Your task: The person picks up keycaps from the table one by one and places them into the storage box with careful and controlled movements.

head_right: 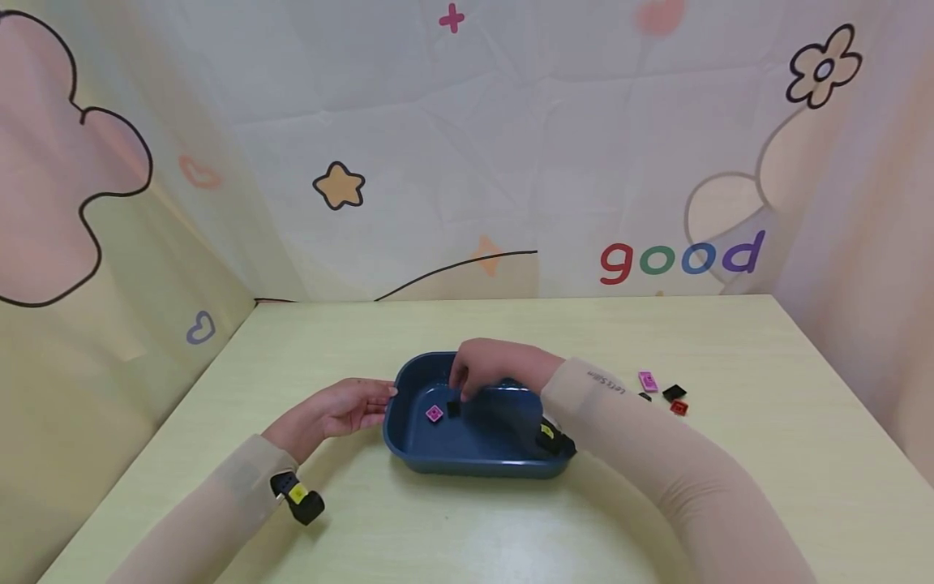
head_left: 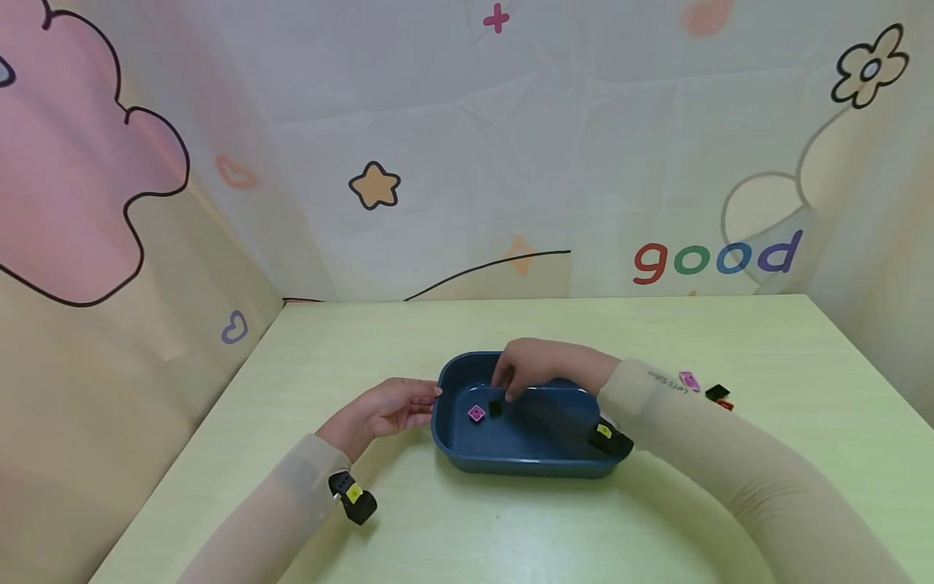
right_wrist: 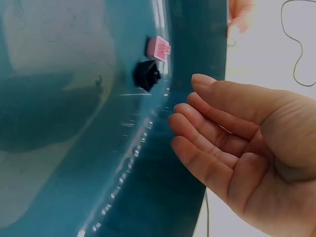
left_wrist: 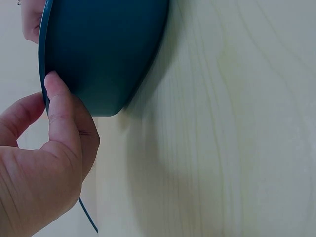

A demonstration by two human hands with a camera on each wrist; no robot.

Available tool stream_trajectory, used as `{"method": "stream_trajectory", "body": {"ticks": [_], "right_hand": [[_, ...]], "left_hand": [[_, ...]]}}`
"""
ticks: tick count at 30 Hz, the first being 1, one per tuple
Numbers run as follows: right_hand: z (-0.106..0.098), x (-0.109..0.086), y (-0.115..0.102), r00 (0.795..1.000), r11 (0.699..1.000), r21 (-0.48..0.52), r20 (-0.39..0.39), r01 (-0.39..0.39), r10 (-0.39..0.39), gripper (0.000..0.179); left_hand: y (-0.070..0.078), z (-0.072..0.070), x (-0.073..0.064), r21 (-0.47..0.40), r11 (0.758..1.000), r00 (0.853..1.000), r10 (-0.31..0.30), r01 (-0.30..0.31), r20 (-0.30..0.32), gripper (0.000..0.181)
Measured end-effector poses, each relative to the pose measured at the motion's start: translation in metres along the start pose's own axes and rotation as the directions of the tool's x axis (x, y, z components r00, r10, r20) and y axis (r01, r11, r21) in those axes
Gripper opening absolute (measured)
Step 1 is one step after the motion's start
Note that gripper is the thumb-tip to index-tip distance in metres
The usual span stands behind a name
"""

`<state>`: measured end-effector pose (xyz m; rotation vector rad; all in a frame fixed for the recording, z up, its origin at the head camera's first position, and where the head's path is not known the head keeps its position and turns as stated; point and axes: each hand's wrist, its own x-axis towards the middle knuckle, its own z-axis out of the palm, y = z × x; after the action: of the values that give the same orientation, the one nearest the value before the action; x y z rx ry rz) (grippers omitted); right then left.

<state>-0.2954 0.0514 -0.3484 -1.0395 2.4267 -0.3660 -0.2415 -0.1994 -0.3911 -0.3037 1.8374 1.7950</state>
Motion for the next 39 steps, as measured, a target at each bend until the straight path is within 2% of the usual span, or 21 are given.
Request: {"method": "stream_trajectory", "body": {"ticks": [12,20,26,39], "right_hand": [[-0.024,-0.028,-0.001,0.996,0.999,0.010,-0.081,0.049,-0.048,0.030],[-0.037,-0.051,-0.006,0.990,0.998,0.045,-0.137,0.045,-0.038,0.031],[-0.040,-0.073,-0.002,0.982,0.998,0.035,-0.184,0.053,-0.045,0.030],[-0.035,-0.130,0.012,0.956,0.998,0.068,-0.291,-0.014,0.033,0.033]], "left_hand": [[0.000,-0.001,0.001,0.000,1.000,1.000,0.003,-0.003,0.011,0.043],[0.000,-0.001,0.000,0.001,1.000,1.000,0.006,-0.006,0.005,0.043],[-0.001,0.000,0.000,0.002,1.000,1.000,0.009,-0.009,0.011,0.043],[-0.001,0.001,0.000,-0.004,1.000,1.000,0.013,-0.013,0.018,0.040]]}}
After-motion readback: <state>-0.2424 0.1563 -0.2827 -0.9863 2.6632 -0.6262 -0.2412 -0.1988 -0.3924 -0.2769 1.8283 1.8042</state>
